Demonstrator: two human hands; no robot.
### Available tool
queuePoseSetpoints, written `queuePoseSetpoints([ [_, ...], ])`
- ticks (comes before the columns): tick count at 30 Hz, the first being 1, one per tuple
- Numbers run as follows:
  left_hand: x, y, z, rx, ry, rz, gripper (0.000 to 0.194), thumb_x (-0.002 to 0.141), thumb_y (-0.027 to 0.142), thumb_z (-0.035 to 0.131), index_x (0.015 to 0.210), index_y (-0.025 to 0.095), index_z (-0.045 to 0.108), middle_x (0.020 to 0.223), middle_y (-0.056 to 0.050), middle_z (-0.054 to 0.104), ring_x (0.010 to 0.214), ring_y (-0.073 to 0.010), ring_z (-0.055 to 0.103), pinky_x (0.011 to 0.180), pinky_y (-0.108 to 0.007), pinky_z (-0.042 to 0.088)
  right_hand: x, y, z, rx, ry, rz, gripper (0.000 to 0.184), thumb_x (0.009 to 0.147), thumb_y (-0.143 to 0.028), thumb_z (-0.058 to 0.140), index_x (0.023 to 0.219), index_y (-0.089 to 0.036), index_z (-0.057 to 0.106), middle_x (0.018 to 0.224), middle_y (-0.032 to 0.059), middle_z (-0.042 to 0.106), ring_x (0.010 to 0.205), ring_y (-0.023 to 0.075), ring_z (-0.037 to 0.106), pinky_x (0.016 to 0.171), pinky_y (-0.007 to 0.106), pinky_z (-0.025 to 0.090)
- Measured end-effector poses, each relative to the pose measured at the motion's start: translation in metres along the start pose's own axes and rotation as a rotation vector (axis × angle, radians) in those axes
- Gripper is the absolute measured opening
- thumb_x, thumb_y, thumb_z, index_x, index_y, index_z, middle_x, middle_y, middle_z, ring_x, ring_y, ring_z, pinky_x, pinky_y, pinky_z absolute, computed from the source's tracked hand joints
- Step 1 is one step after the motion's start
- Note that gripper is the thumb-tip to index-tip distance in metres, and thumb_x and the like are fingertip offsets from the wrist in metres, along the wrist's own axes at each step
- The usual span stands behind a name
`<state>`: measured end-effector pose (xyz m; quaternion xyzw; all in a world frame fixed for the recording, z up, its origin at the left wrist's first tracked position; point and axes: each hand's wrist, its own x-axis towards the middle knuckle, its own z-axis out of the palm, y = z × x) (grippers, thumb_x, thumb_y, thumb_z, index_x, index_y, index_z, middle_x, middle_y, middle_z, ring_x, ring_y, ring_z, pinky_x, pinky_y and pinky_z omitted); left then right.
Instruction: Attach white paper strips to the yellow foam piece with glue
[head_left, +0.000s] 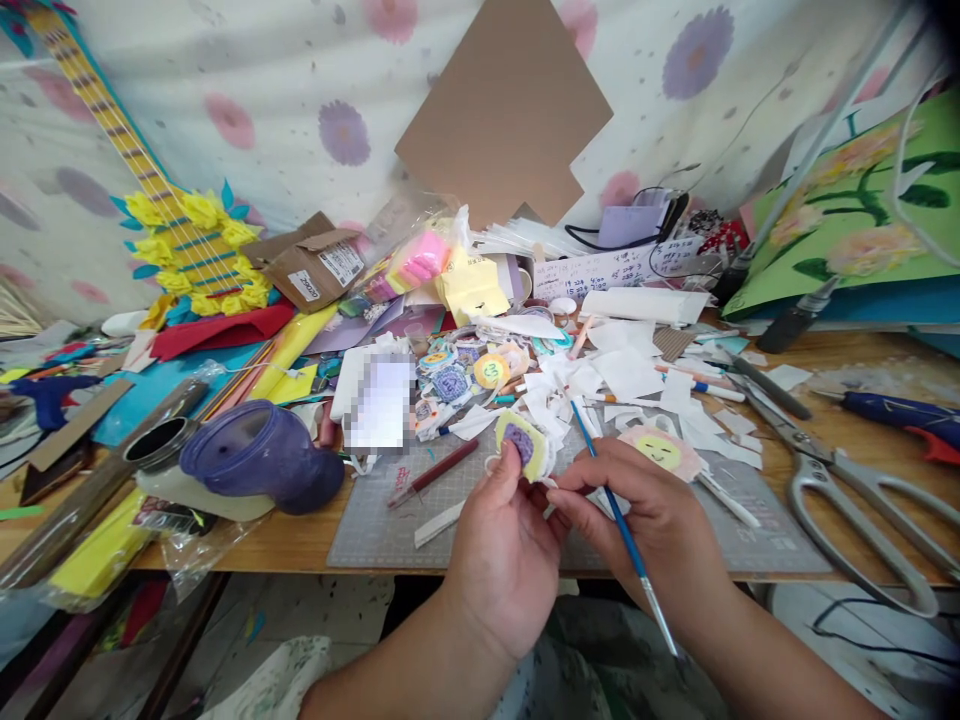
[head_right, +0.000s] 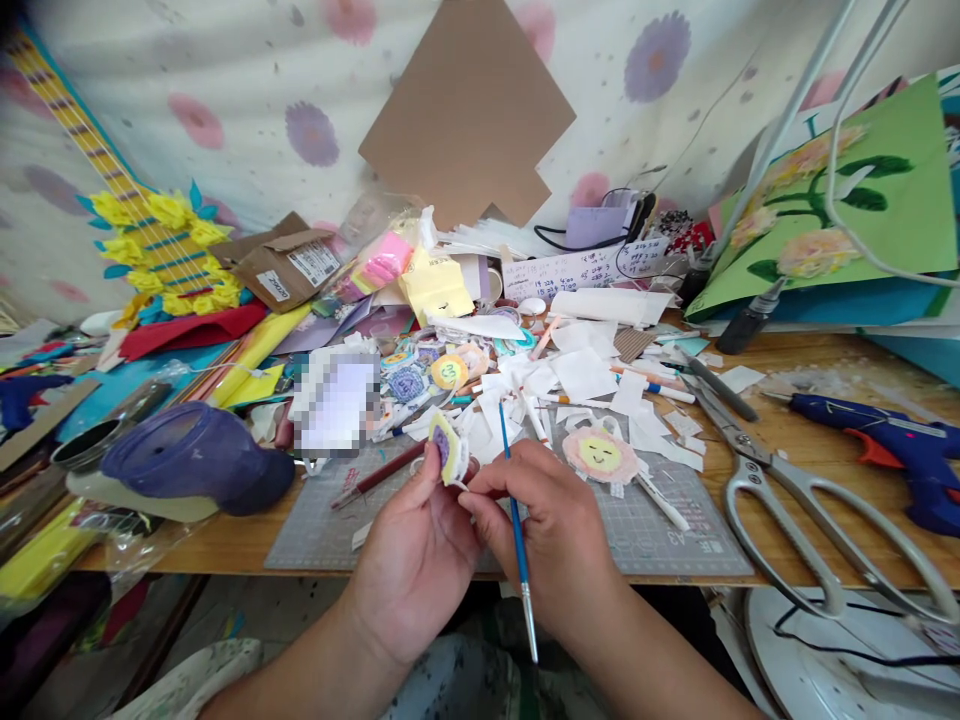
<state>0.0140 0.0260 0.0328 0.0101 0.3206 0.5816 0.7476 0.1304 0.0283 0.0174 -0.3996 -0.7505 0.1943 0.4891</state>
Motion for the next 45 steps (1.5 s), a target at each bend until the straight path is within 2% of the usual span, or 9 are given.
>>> queuePoseSetpoints([
  [5,0.001,-0.003,-0.004,0.03,-0.04,0.024,0.025,0.095,0.031,0.049,0.112,0.019,0.062,0.115,-0.008,0.064,0.092,-0.0154,0.063,0.07,-0.022,0.054,0.0,-0.001,0.002,-0.019,0.019,0.067,0.012,0.084,-0.016,0.063,0.072,-0.018,0.062,0.065,-0.002,0.056,0.062,0.0107,0.053,0.058,0.021,0.04],
  [10,0.004,-0.002,-0.009,0.097,-0.066,0.063,0.016,0.09,0.028,0.058,0.1,0.018,0.064,0.103,-0.006,0.066,0.081,-0.0123,0.062,0.067,-0.021,0.052,0.004,-0.001,-0.003,0.013,0.007,0.114,0.013,0.082,-0.016,0.062,0.071,-0.02,0.061,0.065,-0.0028,0.057,0.061,0.0117,0.053,0.056,0.022,0.041],
  [15,0.005,0.002,-0.011,0.161,0.005,0.072,0.01,0.084,0.023,0.065,0.092,0.017,0.062,0.098,-0.005,0.065,0.077,-0.0124,0.061,0.065,-0.022,0.05,0.007,0.003,-0.013,0.037,0.012,0.142,0.006,0.08,-0.02,0.067,0.076,-0.022,0.062,0.066,-0.0024,0.059,0.061,0.0132,0.057,0.057,0.023,0.046],
  [17,0.005,0.003,-0.009,0.137,0.076,0.051,0.009,0.085,0.022,0.064,0.092,0.017,0.062,0.088,-0.003,0.064,0.068,-0.0108,0.059,0.061,-0.022,0.049,0.003,0.006,-0.019,0.042,0.033,0.113,0.004,0.083,-0.022,0.064,0.087,-0.023,0.064,0.073,-0.0007,0.063,0.067,0.0145,0.061,0.06,0.023,0.049],
  [22,0.003,0.006,-0.005,0.112,0.172,0.046,0.009,0.088,0.022,0.061,0.095,0.016,0.063,0.075,-0.001,0.062,0.058,-0.0091,0.057,0.056,-0.022,0.048,-0.015,0.01,-0.04,0.167,0.016,0.053,0.033,0.098,-0.03,0.043,0.128,-0.033,0.055,0.112,0.0023,0.065,0.096,0.0167,0.064,0.082,0.027,0.052],
  [25,0.002,0.008,-0.007,0.113,0.177,0.07,0.008,0.088,0.021,0.06,0.092,0.015,0.063,0.075,-0.002,0.063,0.059,-0.0095,0.059,0.057,-0.022,0.049,-0.023,0.008,-0.049,0.119,0.024,-0.003,0.03,0.097,-0.037,0.043,0.122,-0.033,0.061,0.108,0.0022,0.067,0.096,0.0197,0.064,0.083,0.03,0.054],
  [28,0.001,0.008,-0.008,0.12,0.168,0.071,0.006,0.087,0.02,0.061,0.09,0.015,0.062,0.072,-0.002,0.063,0.06,-0.0102,0.06,0.057,-0.022,0.05,-0.023,0.002,-0.051,-0.024,0.04,-0.07,0.024,0.092,-0.028,0.052,0.111,-0.031,0.066,0.097,0.0021,0.072,0.095,0.0226,0.067,0.081,0.031,0.057],
  [35,-0.002,0.006,-0.007,0.125,0.141,0.069,0.007,0.084,0.019,0.064,0.088,0.014,0.06,0.07,-0.002,0.063,0.058,-0.0105,0.06,0.059,-0.024,0.051,-0.011,-0.012,-0.044,-0.094,0.026,-0.17,0.027,0.088,-0.019,0.054,0.11,-0.03,0.066,0.096,0.003,0.074,0.085,0.0234,0.071,0.066,0.028,0.06],
  [45,0.002,0.008,-0.014,0.255,0.047,0.193,0.021,0.073,0.02,0.074,0.09,0.015,0.062,0.085,-0.003,0.068,0.065,-0.0115,0.06,0.061,-0.024,0.05,-0.009,-0.012,-0.046,-0.161,-0.045,-0.262,0.026,0.087,-0.016,0.056,0.107,-0.027,0.068,0.096,0.0052,0.074,0.087,0.0227,0.071,0.073,0.029,0.061],
])
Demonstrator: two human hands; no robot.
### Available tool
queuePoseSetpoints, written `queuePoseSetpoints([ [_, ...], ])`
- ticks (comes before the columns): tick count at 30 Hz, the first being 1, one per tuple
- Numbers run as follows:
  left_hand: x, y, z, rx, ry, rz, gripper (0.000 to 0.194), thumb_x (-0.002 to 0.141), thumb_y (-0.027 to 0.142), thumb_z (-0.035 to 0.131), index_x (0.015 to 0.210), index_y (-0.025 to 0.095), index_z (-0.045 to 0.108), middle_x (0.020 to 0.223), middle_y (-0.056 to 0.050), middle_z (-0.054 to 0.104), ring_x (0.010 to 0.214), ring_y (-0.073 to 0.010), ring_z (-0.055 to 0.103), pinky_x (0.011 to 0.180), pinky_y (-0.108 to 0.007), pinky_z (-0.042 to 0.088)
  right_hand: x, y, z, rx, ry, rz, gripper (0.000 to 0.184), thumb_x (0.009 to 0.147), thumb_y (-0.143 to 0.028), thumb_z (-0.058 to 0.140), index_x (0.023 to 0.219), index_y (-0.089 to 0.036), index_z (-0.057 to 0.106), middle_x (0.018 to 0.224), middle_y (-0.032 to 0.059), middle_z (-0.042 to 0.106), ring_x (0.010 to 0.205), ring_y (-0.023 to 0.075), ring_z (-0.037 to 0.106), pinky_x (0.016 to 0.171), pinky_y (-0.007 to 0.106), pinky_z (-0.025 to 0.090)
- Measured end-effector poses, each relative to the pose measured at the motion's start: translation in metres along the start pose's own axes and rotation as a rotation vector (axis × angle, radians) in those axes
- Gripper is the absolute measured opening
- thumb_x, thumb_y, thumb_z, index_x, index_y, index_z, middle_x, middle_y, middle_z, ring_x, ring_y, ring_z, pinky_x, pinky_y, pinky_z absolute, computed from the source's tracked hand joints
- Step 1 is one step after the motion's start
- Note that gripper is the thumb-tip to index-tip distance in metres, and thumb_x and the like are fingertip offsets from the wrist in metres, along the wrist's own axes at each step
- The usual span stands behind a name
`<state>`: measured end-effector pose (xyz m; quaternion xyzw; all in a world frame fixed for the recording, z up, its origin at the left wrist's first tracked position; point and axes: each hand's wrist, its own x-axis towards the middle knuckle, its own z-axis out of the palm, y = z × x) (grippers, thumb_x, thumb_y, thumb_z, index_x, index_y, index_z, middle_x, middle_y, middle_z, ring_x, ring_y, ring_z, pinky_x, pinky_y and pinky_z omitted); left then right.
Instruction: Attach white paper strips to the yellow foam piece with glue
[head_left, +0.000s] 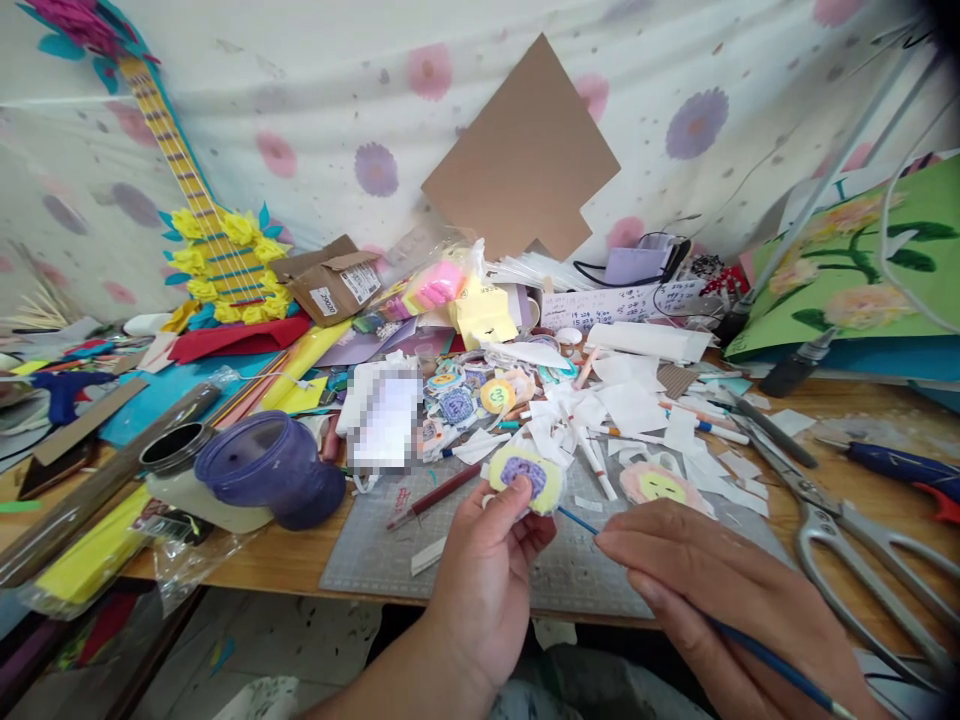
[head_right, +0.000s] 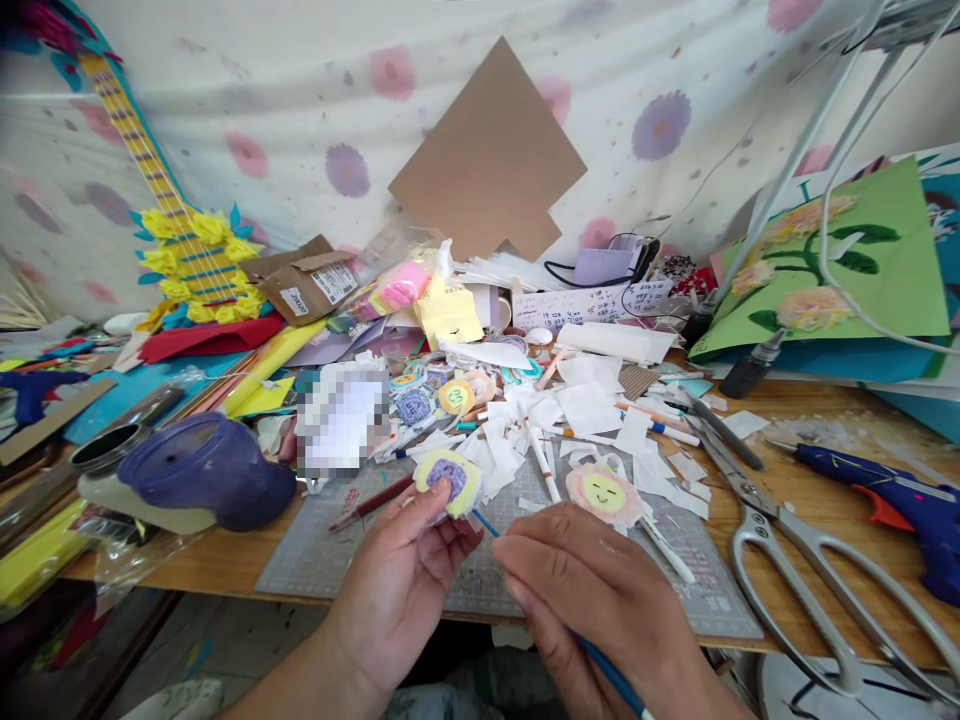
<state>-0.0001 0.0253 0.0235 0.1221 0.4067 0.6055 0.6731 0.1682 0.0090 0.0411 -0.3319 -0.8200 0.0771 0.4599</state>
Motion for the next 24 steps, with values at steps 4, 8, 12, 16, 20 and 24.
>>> queuePoseSetpoints([
  [4,-0.001,0.0,0.001,0.056,0.001,0.017,0.022,0.074,0.022,0.073,0.092,0.014,0.062,0.09,-0.004,0.068,0.071,-0.013,0.061,0.064,-0.025,0.05,-0.002,0.002,-0.001,-0.016,-0.057,-0.059,0.027,0.086,-0.015,0.056,0.108,-0.025,0.068,0.097,0.0061,0.073,0.087,0.0219,0.071,0.074,0.028,0.06],
  [8,-0.002,0.0,0.001,0.096,-0.013,0.026,0.023,0.075,0.024,0.072,0.093,0.014,0.062,0.091,-0.006,0.068,0.074,-0.0143,0.06,0.066,-0.026,0.05,-0.002,0.004,-0.001,-0.035,-0.069,-0.06,0.027,0.087,-0.015,0.055,0.109,-0.024,0.066,0.099,0.0072,0.073,0.089,0.023,0.07,0.074,0.029,0.06],
  [12,-0.002,0.0,-0.002,0.106,-0.041,0.047,0.025,0.073,0.025,0.074,0.092,0.014,0.062,0.088,-0.005,0.068,0.073,-0.0151,0.06,0.066,-0.027,0.05,-0.003,0.005,0.002,-0.035,-0.057,-0.034,0.027,0.087,-0.015,0.054,0.109,-0.025,0.064,0.098,0.007,0.072,0.088,0.0231,0.071,0.073,0.03,0.06],
  [16,-0.002,0.001,-0.003,0.117,-0.032,0.066,0.025,0.071,0.025,0.076,0.09,0.014,0.064,0.087,-0.005,0.068,0.072,-0.0141,0.059,0.062,-0.025,0.048,-0.006,0.007,0.008,0.0,-0.026,-0.006,0.03,0.087,-0.011,0.052,0.112,-0.024,0.059,0.098,0.0062,0.072,0.093,0.0217,0.069,0.076,0.028,0.059],
  [20,-0.003,0.002,0.0,0.109,-0.029,0.08,0.024,0.069,0.026,0.077,0.086,0.015,0.064,0.086,-0.004,0.068,0.072,-0.0146,0.059,0.062,-0.025,0.048,-0.011,0.01,0.016,0.012,0.021,-0.016,0.03,0.085,-0.008,0.051,0.11,-0.022,0.06,0.096,0.0055,0.072,0.093,0.0191,0.068,0.079,0.026,0.057],
  [24,-0.003,0.004,0.002,0.12,-0.029,0.089,0.028,0.066,0.026,0.079,0.085,0.014,0.064,0.084,-0.005,0.067,0.069,-0.0142,0.058,0.061,-0.025,0.047,-0.014,0.009,0.024,0.05,0.033,-0.022,0.03,0.084,-0.006,0.05,0.109,-0.019,0.061,0.096,0.0068,0.07,0.09,0.0183,0.068,0.08,0.027,0.056],
])
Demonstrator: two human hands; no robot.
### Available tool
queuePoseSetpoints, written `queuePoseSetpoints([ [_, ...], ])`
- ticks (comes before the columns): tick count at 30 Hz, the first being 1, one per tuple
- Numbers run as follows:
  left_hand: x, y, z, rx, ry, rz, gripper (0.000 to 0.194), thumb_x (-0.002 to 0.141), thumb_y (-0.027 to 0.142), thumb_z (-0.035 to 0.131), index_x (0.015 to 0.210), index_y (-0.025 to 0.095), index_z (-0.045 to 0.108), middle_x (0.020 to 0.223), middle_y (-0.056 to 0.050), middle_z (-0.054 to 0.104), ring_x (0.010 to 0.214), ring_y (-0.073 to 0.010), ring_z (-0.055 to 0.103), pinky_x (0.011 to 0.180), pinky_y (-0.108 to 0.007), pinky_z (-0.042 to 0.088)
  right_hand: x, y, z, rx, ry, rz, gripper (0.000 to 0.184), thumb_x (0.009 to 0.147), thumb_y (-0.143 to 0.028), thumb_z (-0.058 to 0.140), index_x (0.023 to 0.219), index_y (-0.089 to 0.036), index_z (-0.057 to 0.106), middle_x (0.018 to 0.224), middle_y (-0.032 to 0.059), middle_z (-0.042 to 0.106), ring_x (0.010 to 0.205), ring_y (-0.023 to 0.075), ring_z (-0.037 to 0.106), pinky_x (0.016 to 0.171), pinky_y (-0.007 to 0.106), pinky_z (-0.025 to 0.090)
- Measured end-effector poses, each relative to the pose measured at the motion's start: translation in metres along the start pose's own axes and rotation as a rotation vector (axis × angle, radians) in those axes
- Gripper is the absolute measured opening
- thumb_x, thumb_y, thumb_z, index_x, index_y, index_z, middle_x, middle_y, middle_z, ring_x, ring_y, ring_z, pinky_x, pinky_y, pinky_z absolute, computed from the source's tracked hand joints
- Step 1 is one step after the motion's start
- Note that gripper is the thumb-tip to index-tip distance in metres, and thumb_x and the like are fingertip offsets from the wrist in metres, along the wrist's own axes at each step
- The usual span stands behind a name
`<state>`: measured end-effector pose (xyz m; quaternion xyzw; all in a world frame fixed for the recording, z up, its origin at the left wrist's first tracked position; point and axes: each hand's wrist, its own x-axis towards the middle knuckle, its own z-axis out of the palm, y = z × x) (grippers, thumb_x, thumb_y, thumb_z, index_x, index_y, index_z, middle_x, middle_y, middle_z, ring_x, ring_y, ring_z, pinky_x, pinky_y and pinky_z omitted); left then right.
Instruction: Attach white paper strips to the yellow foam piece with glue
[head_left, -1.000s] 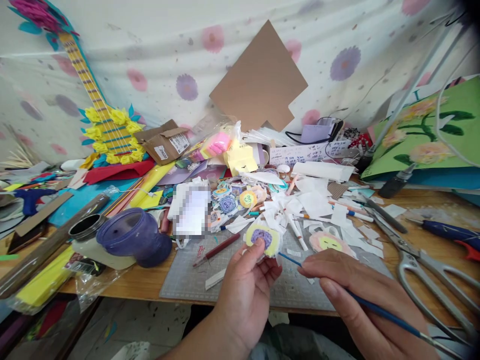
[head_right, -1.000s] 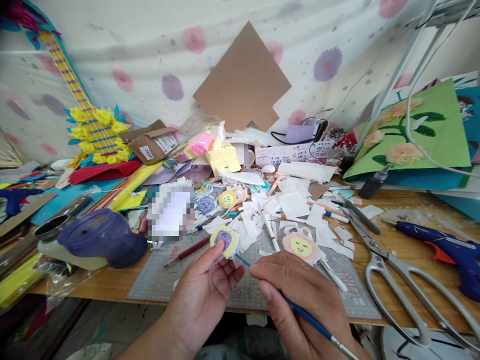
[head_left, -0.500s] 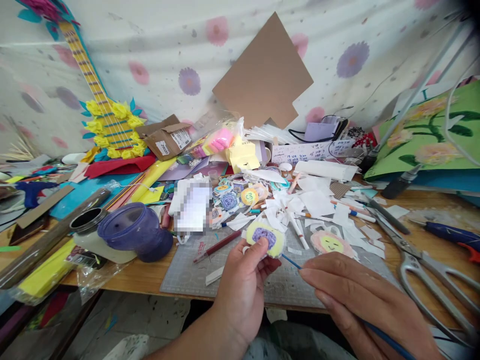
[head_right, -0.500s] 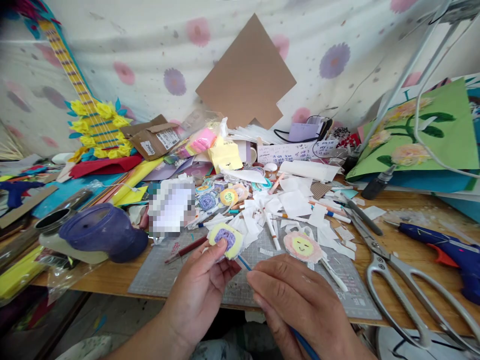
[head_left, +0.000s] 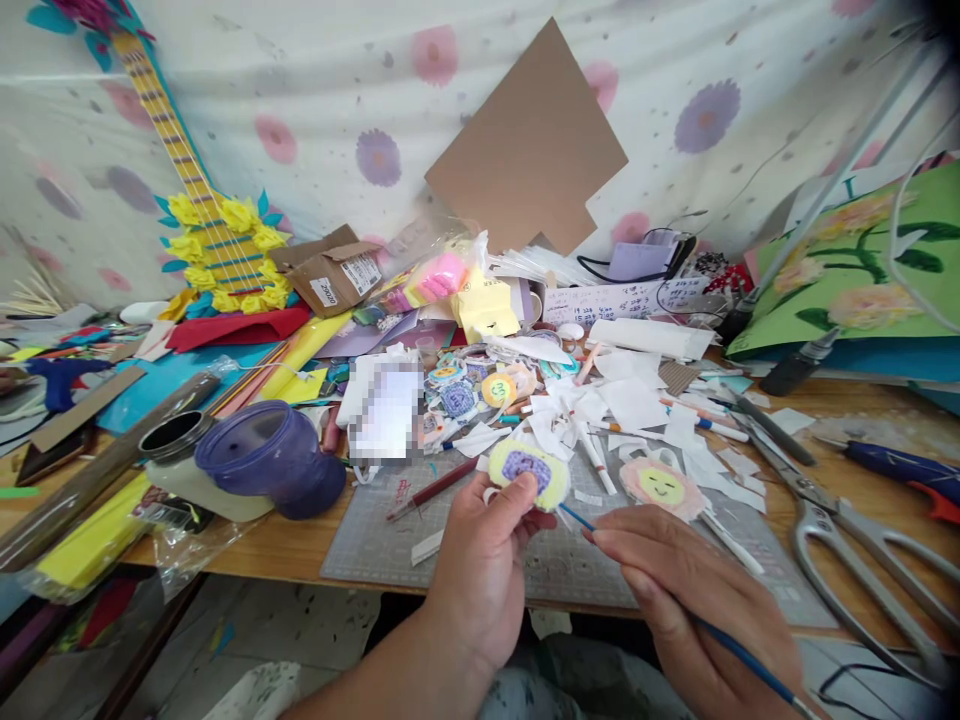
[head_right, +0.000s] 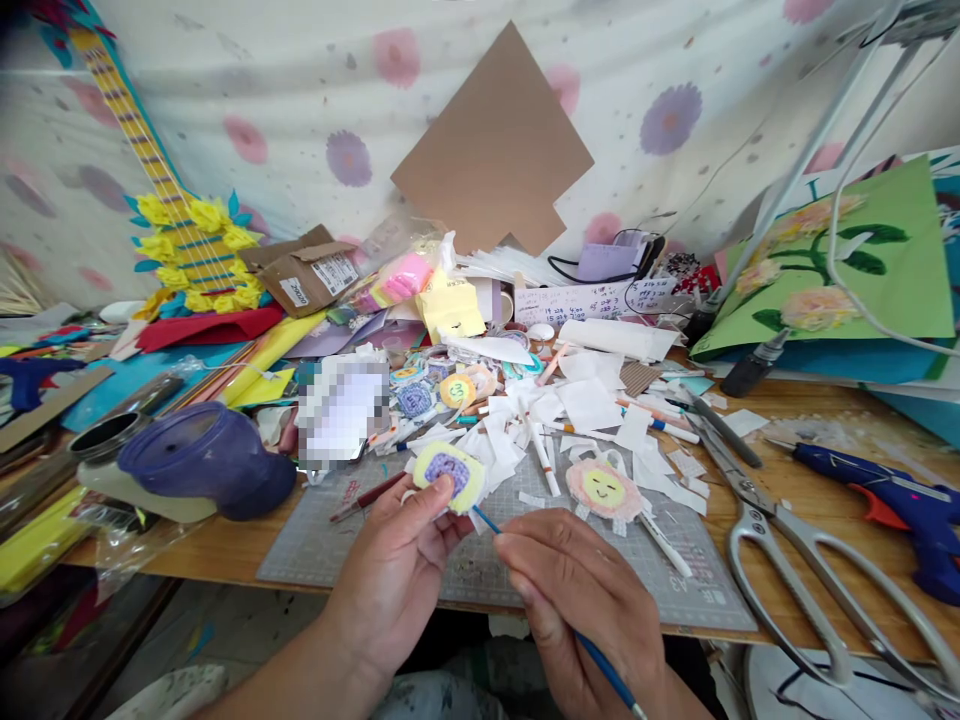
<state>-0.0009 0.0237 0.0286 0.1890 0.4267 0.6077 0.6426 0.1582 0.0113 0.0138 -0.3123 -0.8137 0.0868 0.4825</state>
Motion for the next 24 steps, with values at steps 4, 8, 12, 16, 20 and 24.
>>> queuePoseSetpoints([
  [4,0.0,0.001,0.0,0.009,0.002,0.014,0.028,0.064,0.025,0.08,0.085,0.013,0.065,0.082,-0.005,0.066,0.068,-0.014,0.057,0.06,-0.024,0.046,0.002,-0.003,0.005,0.004,0.065,-0.031,0.028,0.086,-0.007,0.048,0.106,-0.018,0.063,0.091,0.0076,0.071,0.085,0.0191,0.069,0.074,0.029,0.057],
  [8,-0.001,0.002,0.0,0.015,-0.008,0.004,0.03,0.064,0.025,0.08,0.086,0.013,0.065,0.082,-0.005,0.066,0.068,-0.0139,0.057,0.059,-0.024,0.046,0.002,0.0,0.005,0.021,0.066,-0.027,0.025,0.087,-0.01,0.048,0.105,-0.019,0.064,0.091,0.0072,0.072,0.085,0.0194,0.069,0.074,0.029,0.057],
  [12,0.0,0.005,-0.002,0.054,-0.055,0.015,0.029,0.066,0.025,0.079,0.089,0.013,0.066,0.084,-0.006,0.066,0.068,-0.0133,0.056,0.06,-0.024,0.046,-0.005,0.006,0.004,0.235,0.05,0.155,0.028,0.089,-0.012,0.05,0.108,-0.027,0.065,0.091,0.0032,0.072,0.086,0.0195,0.068,0.075,0.029,0.056],
  [16,0.001,0.007,-0.006,0.116,-0.176,-0.012,0.027,0.067,0.027,0.078,0.087,0.012,0.067,0.08,-0.006,0.065,0.067,-0.0136,0.055,0.059,-0.024,0.046,-0.015,0.012,0.007,0.62,0.143,0.426,0.019,0.093,-0.026,0.052,0.102,-0.03,0.068,0.08,0.0032,0.072,0.078,0.0193,0.066,0.069,0.029,0.055],
  [20,0.0,0.007,-0.008,0.147,-0.256,-0.047,0.028,0.071,0.028,0.076,0.092,0.011,0.067,0.082,-0.006,0.066,0.069,-0.0143,0.057,0.061,-0.025,0.047,-0.021,0.013,0.007,0.72,0.183,0.488,0.017,0.093,-0.03,0.055,0.099,-0.029,0.07,0.077,0.0029,0.071,0.08,0.0181,0.064,0.074,0.027,0.051],
  [24,0.0,0.006,-0.009,0.139,-0.277,-0.085,0.028,0.073,0.028,0.074,0.095,0.013,0.065,0.087,-0.007,0.066,0.072,-0.0162,0.059,0.061,-0.027,0.049,-0.021,0.015,0.005,0.731,0.159,0.461,0.018,0.094,-0.029,0.053,0.102,-0.029,0.069,0.083,0.0027,0.071,0.081,0.0177,0.063,0.074,0.027,0.05],
])
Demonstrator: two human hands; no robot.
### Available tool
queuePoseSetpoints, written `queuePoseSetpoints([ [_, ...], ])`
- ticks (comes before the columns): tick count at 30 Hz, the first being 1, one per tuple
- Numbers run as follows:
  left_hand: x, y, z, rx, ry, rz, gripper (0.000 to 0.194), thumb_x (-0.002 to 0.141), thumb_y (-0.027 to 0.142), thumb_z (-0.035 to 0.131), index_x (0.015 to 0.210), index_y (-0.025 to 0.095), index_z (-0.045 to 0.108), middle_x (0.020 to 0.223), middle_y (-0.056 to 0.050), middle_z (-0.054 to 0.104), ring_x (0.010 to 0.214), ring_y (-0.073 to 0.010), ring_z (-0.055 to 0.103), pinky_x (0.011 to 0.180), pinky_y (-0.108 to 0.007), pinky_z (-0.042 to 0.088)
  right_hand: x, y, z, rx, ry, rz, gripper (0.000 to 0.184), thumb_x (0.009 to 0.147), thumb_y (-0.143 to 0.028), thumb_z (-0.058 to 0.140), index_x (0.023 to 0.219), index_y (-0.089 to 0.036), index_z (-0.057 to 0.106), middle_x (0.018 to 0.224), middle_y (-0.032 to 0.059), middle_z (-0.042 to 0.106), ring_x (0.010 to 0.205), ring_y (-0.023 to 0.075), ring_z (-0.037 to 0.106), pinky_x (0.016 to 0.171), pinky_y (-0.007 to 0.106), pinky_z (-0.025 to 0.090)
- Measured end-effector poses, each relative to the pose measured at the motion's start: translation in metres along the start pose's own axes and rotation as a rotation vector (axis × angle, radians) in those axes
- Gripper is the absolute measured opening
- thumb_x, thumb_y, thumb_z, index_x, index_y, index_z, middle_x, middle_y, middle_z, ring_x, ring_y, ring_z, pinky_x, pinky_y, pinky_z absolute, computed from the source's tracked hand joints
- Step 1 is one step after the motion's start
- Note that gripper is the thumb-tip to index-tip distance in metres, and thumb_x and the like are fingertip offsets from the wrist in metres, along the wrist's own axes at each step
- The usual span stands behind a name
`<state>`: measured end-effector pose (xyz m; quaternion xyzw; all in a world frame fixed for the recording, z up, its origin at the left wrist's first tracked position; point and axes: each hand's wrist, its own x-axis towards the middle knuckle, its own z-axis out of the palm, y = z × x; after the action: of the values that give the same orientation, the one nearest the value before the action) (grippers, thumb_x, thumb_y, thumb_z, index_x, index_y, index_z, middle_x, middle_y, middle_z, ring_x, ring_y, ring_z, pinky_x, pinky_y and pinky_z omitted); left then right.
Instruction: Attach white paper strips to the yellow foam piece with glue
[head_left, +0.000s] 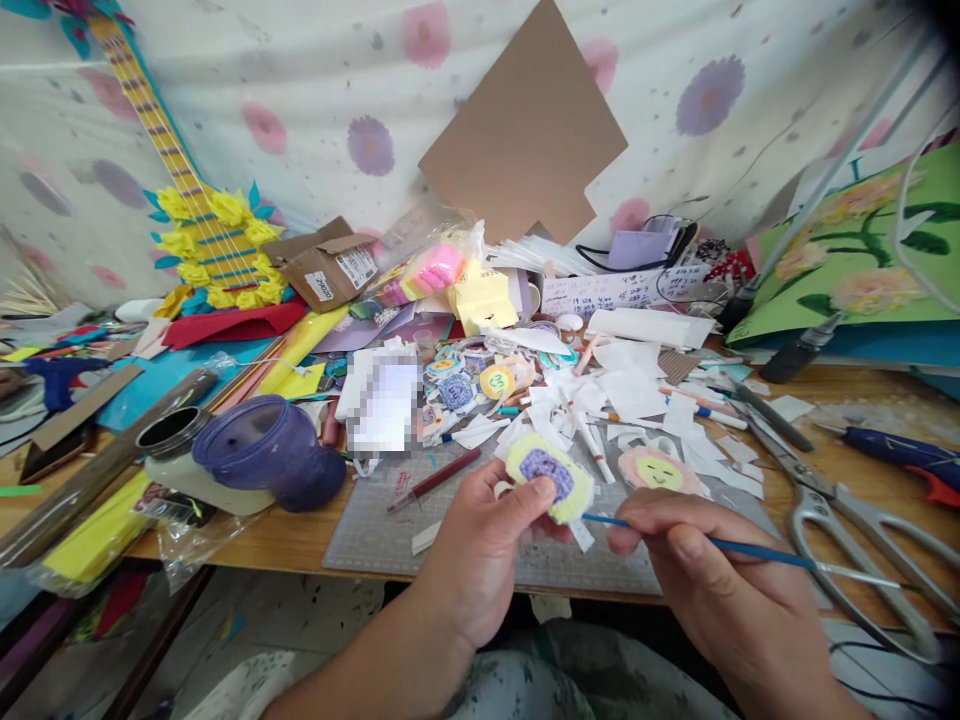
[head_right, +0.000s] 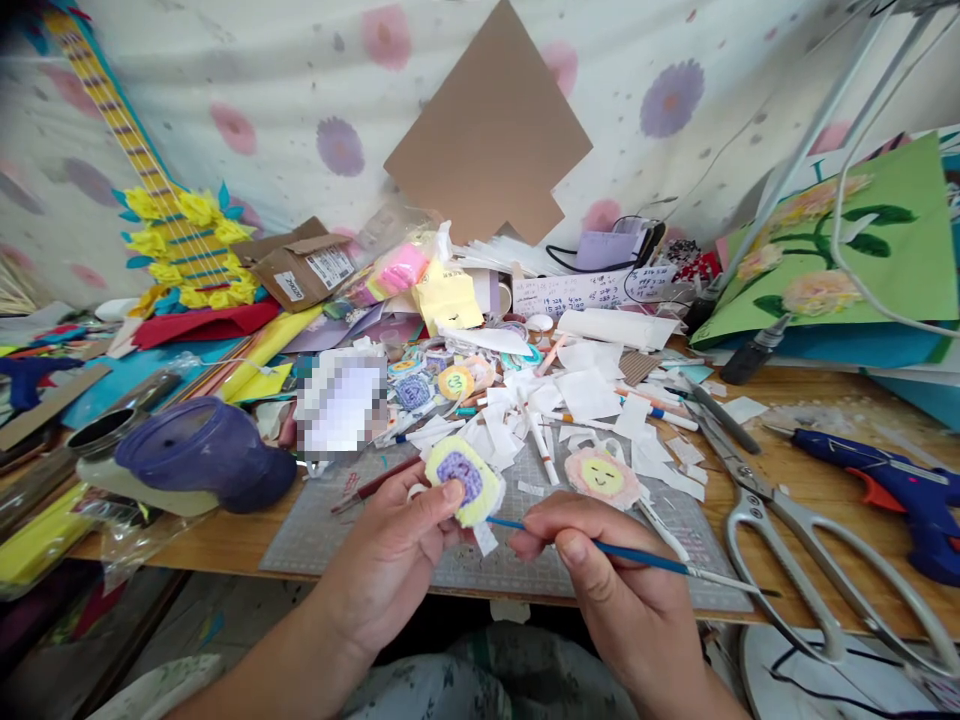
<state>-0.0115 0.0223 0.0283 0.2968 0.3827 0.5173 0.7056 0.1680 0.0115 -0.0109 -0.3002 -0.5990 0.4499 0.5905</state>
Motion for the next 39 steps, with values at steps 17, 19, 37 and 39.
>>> queuePoseSetpoints([
  [17,0.006,-0.001,-0.01,0.032,0.032,0.042,0.025,0.064,0.023,0.08,0.083,0.012,0.069,0.08,-0.005,0.064,0.073,-0.0154,0.056,0.064,-0.025,0.044,0.004,-0.001,0.001,0.192,0.216,0.07,0.016,0.091,-0.031,0.059,0.098,-0.025,0.071,0.081,0.0043,0.074,0.067,0.0156,0.069,0.062,0.026,0.056],
  [19,0.006,-0.002,-0.008,0.039,0.007,0.061,0.023,0.067,0.023,0.079,0.084,0.012,0.069,0.079,-0.004,0.064,0.072,-0.0148,0.055,0.067,-0.026,0.044,0.004,0.0,0.009,0.114,0.239,0.105,0.015,0.091,-0.031,0.058,0.1,-0.025,0.069,0.085,0.005,0.073,0.068,0.0174,0.069,0.062,0.029,0.057],
  [37,0.006,-0.004,-0.018,0.268,-0.086,0.086,0.028,0.071,0.02,0.076,0.097,0.013,0.067,0.09,-0.005,0.069,0.082,-0.0162,0.057,0.076,-0.026,0.043,0.01,-0.003,0.009,-0.183,0.112,0.133,0.003,0.085,-0.026,0.061,0.087,-0.024,0.06,0.086,0.0008,0.069,0.07,0.0134,0.064,0.063,0.023,0.052],
  [39,0.007,0.0,-0.022,0.288,-0.055,0.056,0.032,0.068,0.018,0.077,0.098,0.015,0.067,0.088,-0.003,0.07,0.079,-0.0152,0.058,0.073,-0.024,0.044,0.008,-0.001,-0.011,-0.232,0.131,0.071,0.014,0.091,-0.03,0.053,0.103,-0.027,0.061,0.094,0.0026,0.069,0.076,0.0162,0.067,0.067,0.027,0.055],
])
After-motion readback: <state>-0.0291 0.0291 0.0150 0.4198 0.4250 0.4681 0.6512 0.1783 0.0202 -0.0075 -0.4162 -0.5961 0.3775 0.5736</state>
